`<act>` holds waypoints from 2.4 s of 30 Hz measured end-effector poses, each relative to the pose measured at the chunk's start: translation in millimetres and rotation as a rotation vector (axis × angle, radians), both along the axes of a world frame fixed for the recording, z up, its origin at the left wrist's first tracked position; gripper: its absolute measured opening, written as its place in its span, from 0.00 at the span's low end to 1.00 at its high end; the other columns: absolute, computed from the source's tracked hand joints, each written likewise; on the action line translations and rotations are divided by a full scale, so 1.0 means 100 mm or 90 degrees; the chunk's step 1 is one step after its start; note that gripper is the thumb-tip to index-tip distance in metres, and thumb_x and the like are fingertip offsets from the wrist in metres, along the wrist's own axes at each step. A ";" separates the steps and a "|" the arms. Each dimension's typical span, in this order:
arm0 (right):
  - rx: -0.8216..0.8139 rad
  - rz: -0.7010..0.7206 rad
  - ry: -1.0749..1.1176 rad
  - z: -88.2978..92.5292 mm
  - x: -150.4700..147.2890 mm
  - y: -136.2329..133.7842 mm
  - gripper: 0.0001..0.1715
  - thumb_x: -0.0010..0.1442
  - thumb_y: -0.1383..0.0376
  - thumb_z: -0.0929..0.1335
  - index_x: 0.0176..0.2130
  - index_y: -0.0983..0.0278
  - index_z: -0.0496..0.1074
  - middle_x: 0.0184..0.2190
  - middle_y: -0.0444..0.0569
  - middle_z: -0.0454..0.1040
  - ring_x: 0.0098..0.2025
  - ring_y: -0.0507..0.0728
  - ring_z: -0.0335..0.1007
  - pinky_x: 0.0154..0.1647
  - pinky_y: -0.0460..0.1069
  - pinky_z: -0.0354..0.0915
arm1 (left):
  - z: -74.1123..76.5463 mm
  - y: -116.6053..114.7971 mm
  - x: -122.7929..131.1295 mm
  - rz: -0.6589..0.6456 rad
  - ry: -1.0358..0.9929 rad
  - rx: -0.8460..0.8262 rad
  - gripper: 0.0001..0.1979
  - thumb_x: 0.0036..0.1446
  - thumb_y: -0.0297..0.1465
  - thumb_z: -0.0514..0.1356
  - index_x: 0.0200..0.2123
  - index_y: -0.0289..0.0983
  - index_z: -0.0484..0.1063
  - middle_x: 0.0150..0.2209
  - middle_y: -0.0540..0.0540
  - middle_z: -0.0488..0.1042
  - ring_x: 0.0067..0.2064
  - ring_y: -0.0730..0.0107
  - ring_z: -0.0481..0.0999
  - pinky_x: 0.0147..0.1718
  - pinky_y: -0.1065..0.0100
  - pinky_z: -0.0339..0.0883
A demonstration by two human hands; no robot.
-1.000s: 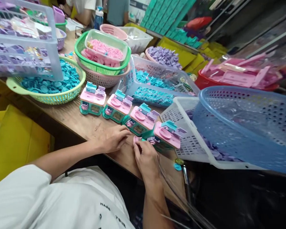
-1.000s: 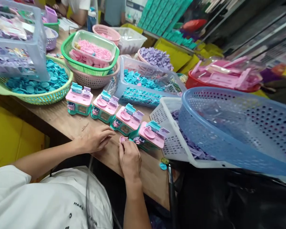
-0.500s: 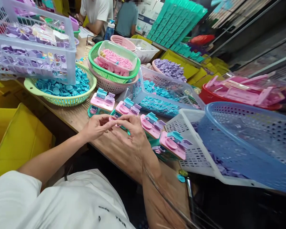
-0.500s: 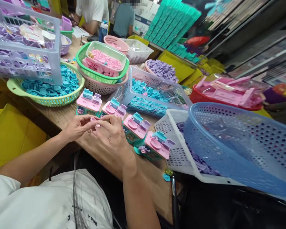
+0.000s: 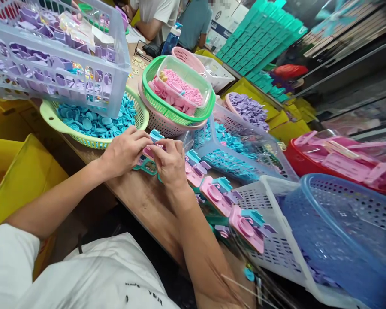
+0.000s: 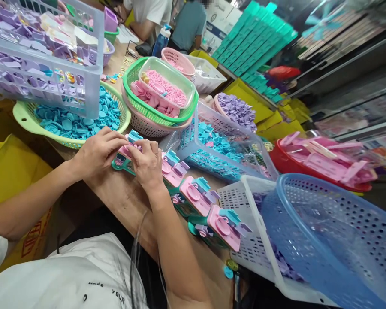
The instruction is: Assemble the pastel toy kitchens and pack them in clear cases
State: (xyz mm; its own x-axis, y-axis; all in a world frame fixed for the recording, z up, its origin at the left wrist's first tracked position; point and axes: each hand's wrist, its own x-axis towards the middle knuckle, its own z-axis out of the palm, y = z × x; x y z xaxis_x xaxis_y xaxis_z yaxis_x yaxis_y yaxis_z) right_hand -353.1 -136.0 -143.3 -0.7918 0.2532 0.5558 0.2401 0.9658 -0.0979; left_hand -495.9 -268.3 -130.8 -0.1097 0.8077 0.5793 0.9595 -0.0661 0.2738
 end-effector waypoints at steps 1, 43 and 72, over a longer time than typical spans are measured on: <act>0.003 -0.003 -0.006 -0.02 0.00 0.01 0.14 0.71 0.61 0.64 0.47 0.54 0.79 0.45 0.51 0.74 0.47 0.60 0.61 0.47 0.54 0.61 | 0.01 0.01 -0.01 -0.005 0.031 -0.034 0.13 0.64 0.24 0.53 0.47 0.34 0.75 0.49 0.41 0.77 0.48 0.58 0.71 0.47 0.60 0.68; 0.006 0.009 -0.022 0.02 0.02 0.05 0.20 0.73 0.62 0.60 0.47 0.61 0.80 0.46 0.51 0.82 0.43 0.58 0.70 0.42 0.52 0.60 | 0.10 0.21 -0.15 -0.007 0.282 -0.120 0.10 0.68 0.28 0.53 0.38 0.35 0.74 0.41 0.45 0.77 0.42 0.62 0.69 0.35 0.61 0.59; 0.141 0.003 -0.065 0.14 -0.10 -0.19 0.10 0.70 0.65 0.63 0.44 0.62 0.75 0.40 0.51 0.82 0.38 0.60 0.65 0.41 0.56 0.51 | 0.17 0.19 0.18 0.114 0.139 -0.209 0.09 0.65 0.23 0.53 0.35 0.32 0.73 0.39 0.36 0.79 0.45 0.54 0.74 0.39 0.58 0.61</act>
